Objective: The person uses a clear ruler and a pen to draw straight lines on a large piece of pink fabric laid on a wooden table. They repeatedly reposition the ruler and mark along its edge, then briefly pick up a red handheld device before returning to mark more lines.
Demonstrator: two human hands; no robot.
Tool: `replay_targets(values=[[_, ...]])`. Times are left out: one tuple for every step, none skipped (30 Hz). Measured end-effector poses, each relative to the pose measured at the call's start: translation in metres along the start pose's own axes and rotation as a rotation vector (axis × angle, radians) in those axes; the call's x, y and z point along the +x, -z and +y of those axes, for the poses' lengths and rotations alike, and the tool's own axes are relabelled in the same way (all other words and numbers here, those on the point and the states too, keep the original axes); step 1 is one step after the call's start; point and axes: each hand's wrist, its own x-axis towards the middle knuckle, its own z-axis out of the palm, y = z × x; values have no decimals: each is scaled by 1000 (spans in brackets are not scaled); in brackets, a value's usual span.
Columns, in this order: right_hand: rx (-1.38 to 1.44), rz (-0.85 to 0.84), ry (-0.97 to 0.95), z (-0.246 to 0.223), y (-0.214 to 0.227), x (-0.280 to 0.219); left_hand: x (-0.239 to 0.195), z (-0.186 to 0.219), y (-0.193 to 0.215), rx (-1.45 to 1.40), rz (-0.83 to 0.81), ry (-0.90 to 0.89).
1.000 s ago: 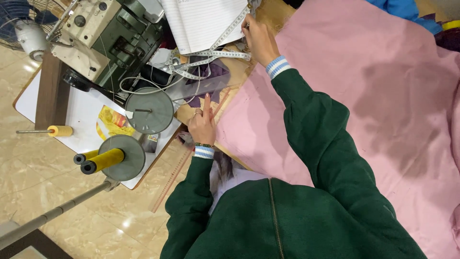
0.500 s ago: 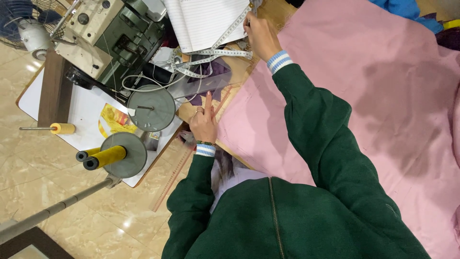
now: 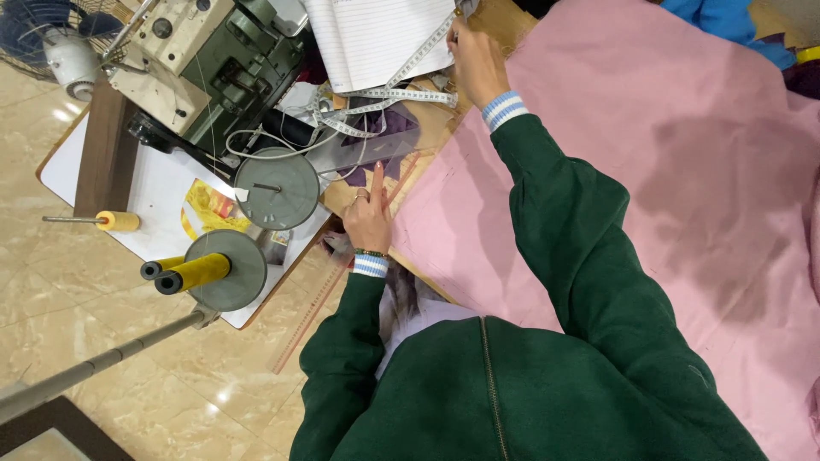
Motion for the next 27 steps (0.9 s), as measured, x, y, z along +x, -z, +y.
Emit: replay_targets(values=[[16, -10, 0, -4, 3, 0, 0, 0, 0, 15, 0, -4], [14, -9, 0, -1, 0, 0, 0, 0, 0, 14, 1, -4], [-30, -3, -16, 1, -2, 0, 1, 0, 0, 15, -1, -6], [-72, 0, -33, 3, -6, 0, 0, 0, 0, 18, -5, -5], [-72, -2, -32, 5, -4, 0, 0, 1, 0, 18, -6, -3], [-65, 5, -20, 5, -5, 1, 0, 1, 0, 10, 0, -2], [-57, 13, -9, 6, -5, 2, 0, 1, 1, 1, 5, 0], [-58, 13, -8, 2, -2, 1, 1, 1, 2, 0, 7, 0], [-47, -20, -37, -1, 2, 1, 1, 1, 3, -5, 9, 0], [-34, -55, -66, -5, 5, 0, 1, 1, 5, -9, 11, -1], [-35, -55, -66, -3, 4, 1, 1, 2, 2, -10, 11, -1], [-57, -21, -33, -2, 2, 2, 0, 1, 1, -6, 12, 1], [-79, 12, 0, -1, -1, 2, 0, 0, -1, -3, 13, 3], [-80, 13, 1, 2, -1, 2, 0, 0, 0, -4, 15, 3], [-85, -9, 16, 4, -1, 2, 1, 0, 0, -6, 10, 2], [-89, -33, 30, 7, -1, 1, 1, 1, 2, -8, 4, 1], [-90, -34, 30, 7, 0, 2, 1, 2, 1, -9, 3, 2], [-114, -8, 22, 7, 0, 3, 0, 1, 0, -16, 15, 5], [-137, 19, 13, 6, 0, 4, 0, 1, 0, -24, 27, 7], [-138, 21, 14, 5, -1, 3, 0, 1, 0, -24, 29, 7], [-70, -18, -1, 5, -2, 3, 1, 0, -1, -16, 24, 3], [0, -59, -16, 4, -4, 1, -1, 0, 0, -8, 16, 0], [0, -61, -15, 5, -4, 2, 0, 1, 0, -8, 16, 2], [-9, -44, -20, 6, -4, 3, 0, 1, 0, -15, 23, 7], [-18, -28, -24, 6, -4, 3, 1, 1, 1, -21, 31, 12], [-17, -30, -25, 6, -5, 3, 0, 1, 1, -20, 29, 12], [-42, -18, -7, 7, -7, 2, -1, 1, 2, -24, 23, 12]])
